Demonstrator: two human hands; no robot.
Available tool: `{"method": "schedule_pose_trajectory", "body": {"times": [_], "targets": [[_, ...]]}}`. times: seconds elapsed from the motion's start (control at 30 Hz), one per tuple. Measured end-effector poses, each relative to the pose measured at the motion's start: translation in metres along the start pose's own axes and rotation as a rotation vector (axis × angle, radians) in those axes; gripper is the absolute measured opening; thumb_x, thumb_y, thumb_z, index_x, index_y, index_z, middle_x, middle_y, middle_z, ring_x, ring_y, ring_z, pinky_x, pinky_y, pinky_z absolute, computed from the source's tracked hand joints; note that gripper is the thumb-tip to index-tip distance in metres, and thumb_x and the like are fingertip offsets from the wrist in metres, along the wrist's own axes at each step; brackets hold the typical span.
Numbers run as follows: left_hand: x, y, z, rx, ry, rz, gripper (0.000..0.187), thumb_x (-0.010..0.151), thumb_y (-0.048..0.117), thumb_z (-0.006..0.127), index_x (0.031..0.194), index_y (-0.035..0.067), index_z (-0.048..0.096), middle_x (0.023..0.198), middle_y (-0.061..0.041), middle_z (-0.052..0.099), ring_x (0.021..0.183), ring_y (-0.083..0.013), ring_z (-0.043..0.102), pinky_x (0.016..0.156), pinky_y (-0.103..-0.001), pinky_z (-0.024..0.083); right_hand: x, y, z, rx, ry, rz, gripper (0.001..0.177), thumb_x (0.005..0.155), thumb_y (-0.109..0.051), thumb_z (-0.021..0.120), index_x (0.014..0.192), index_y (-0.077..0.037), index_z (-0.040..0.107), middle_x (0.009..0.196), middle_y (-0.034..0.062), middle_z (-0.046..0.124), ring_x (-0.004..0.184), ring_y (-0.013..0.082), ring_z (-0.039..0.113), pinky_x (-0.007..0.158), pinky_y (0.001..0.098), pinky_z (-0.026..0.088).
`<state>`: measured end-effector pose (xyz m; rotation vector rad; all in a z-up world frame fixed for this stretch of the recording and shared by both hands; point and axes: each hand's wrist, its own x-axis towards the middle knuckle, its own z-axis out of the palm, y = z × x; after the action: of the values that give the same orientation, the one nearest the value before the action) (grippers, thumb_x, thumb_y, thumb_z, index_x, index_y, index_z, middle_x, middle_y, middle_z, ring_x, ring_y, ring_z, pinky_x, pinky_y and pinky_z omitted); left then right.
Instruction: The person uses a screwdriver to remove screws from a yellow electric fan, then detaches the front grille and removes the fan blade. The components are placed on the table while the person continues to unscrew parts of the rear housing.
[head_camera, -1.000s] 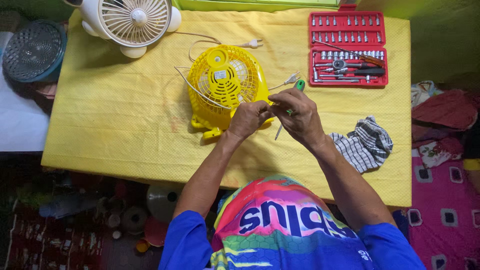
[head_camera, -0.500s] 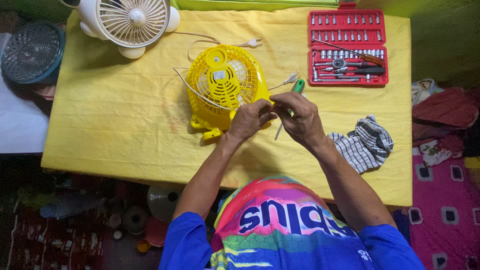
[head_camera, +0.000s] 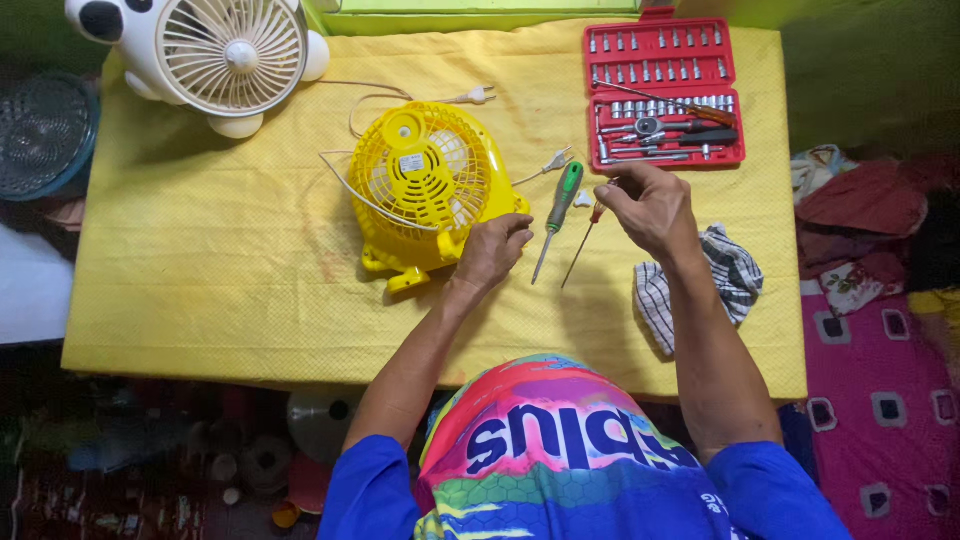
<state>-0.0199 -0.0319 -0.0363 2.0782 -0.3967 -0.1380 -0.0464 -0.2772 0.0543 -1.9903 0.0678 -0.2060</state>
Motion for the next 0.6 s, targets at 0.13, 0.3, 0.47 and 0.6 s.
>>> {"method": "schedule_pose_trajectory", "body": {"times": [0.13,0.3,0.47,0.6], "targets": [[0.013,-0.018,0.032,0.046,0.020,-0.026,0.031,0.089,0.017,0.074,0.115,0.000,0.073,0.102,-0.022,0.076,0.096,-0.0335,0.076,0.086,-0.041,0.059,0.008,0.043,0.005,-0.075,-0.015,0.159,0.029,0.090,-0.023,0.077,0.105,0.001,0.075,0.082,0.0074,0.074,0.072,0.0105,0.066,0.064,0.0278,0.053],[0.037,-0.028,0.065,0.201,0.069,0.034,0.032,0.086,0.015,0.075,0.114,0.000,0.073,0.102,-0.025,0.074,0.098,-0.0411,0.072,0.088,-0.047,0.056,0.017,0.087,0.023,-0.182,0.016,0.152,0.037,0.085,-0.031,0.080,0.104,0.001,0.076,0.081,0.0108,0.075,0.070,0.0150,0.069,0.066,0.0326,0.055],[0.044,-0.020,0.078,0.228,-0.035,-0.121,0.038,0.085,0.017,0.078,0.117,0.000,0.070,0.098,-0.025,0.073,0.095,-0.0410,0.071,0.087,-0.048,0.054,0.024,0.119,0.034,-0.185,0.066,0.188,0.042,0.084,-0.033,0.081,0.105,0.003,0.075,0.085,0.0143,0.076,0.075,0.0210,0.073,0.070,0.0356,0.058],[0.047,-0.010,0.082,0.205,-0.079,-0.335,0.040,0.083,0.019,0.079,0.118,0.002,0.070,0.097,-0.023,0.074,0.094,-0.0378,0.072,0.086,-0.047,0.054,0.029,0.138,0.037,-0.181,0.032,0.242,0.044,0.085,-0.033,0.079,0.109,0.003,0.075,0.089,0.0162,0.076,0.079,0.0234,0.074,0.072,0.0365,0.059]]}}
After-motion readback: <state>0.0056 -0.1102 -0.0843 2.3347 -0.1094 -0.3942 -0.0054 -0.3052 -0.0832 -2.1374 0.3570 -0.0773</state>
